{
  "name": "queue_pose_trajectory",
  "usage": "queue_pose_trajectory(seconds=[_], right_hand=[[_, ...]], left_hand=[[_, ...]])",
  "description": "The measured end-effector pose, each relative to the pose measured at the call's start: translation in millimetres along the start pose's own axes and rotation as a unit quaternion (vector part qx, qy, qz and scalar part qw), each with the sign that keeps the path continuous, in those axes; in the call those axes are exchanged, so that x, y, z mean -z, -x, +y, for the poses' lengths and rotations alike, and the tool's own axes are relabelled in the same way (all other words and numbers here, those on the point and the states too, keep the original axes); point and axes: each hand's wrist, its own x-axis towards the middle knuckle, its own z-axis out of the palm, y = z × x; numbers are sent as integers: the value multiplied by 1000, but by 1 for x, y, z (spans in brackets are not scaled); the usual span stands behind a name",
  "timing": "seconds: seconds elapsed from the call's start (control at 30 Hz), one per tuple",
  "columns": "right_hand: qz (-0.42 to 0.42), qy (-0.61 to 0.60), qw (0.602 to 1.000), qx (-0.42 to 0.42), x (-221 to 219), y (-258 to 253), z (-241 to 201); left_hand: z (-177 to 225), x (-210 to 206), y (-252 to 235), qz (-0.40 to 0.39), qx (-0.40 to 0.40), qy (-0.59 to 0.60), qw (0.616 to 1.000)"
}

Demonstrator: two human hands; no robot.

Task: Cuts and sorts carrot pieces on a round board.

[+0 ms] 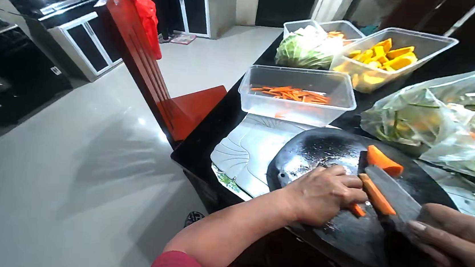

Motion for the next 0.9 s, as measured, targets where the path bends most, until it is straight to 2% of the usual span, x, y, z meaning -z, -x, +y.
queue_pose_trajectory(seconds=[0.1,0.17,0.23,0.3,0.37,0.47,0.53,0.9], right_hand=[[-12,-209,970,126,7,2,10],[-17,-241,948,206,9,-1,17],[35,-148,967,204,1,6,13],[85,13,981,174,-11,15,6],[109,127,968,185,-23,16,7],[142,220,931,252,-36,15,12],[141,249,922,261,-39,16,12],[87,297,929,204,-51,15,0]], left_hand=[[2,2,7,43,5,44,998],[0,2,13,60,38,75,995],[-4,-3,17,73,64,83,992],[-7,-7,18,90,57,78,991],[-10,-9,18,109,41,74,990],[-11,-9,20,125,29,72,989],[-11,-9,20,130,25,63,989],[-10,-9,21,134,14,31,990]])
